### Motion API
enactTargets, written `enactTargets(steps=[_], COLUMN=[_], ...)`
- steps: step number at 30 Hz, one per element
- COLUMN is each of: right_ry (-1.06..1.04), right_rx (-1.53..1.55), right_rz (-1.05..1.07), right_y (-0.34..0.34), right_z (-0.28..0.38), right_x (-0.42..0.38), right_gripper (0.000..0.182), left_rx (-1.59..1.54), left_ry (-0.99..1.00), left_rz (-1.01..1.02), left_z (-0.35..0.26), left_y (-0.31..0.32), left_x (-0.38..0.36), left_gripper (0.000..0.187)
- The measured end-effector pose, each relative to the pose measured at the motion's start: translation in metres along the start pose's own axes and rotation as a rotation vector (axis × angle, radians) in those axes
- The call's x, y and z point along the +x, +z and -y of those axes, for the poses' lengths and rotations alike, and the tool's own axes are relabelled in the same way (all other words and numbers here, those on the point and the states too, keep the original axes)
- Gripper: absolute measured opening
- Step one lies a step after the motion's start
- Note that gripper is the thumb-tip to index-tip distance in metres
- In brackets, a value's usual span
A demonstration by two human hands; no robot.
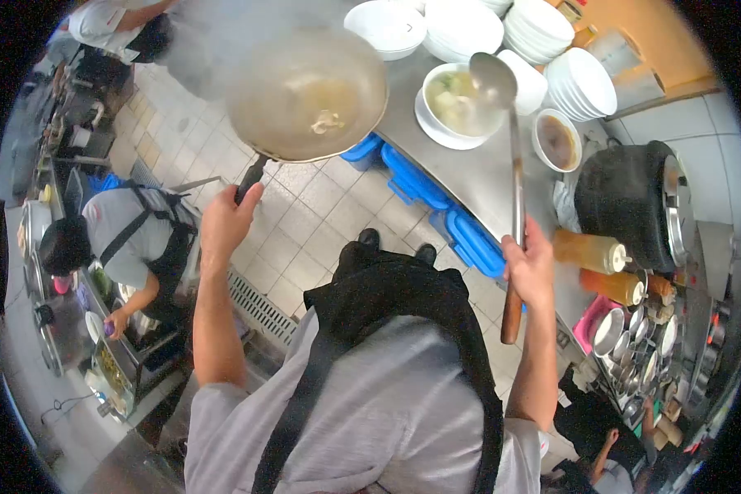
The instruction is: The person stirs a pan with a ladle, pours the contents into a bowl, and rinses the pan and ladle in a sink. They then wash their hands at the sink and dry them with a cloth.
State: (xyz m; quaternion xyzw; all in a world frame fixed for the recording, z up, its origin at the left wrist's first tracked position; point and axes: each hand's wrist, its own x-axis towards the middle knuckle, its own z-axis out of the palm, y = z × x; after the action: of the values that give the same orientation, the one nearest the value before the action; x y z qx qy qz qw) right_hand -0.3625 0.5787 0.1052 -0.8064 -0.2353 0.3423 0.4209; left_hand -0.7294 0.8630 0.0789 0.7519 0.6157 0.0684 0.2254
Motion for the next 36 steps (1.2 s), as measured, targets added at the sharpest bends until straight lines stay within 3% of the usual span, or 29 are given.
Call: enactTargets(steps=[4,6,11,21,31,36], right_ry=[-0.028,-0.006,0.014,0.094,0.035,0.272], right_rx=[0.06,0.222,0.265,0.2,0.108,0.294], right_rz=[-0.049,0.085,0.247,0.447,0.486,0.727], right_y=[0.005,0.001,0.019,0.056,0.069,0.071], right_z=[0.014,0.026,0.045,0.061,0.058,0.076], right_x=[-0.017,-0.024,-0.031,-0.019,-0.012,-0.012], right_gripper=[0.046,0.049,0.046,0.051,0.047,0.043], left_rx=[0.029,0.055,0.009,-0.028,-0.024,0.007], left_ry=[-0.055,-0.023,-0.031,-0.003,-0.02,-0.004], left_rz=[0.027,0.02,0.007,0.001,-0.012,-0.03], left_z=[-0.013,-0.016,-0.021,-0.019,-0.019,-0.022], left_y=[-0.008,-0.007,-0.005,-0.006,-0.006,0.002], left_x=[-0.003,-0.002,-0.004,-0.009,-0.008,-0.007], left_gripper=[0.055,0.054,0.052,0.056,0.053,0.053])
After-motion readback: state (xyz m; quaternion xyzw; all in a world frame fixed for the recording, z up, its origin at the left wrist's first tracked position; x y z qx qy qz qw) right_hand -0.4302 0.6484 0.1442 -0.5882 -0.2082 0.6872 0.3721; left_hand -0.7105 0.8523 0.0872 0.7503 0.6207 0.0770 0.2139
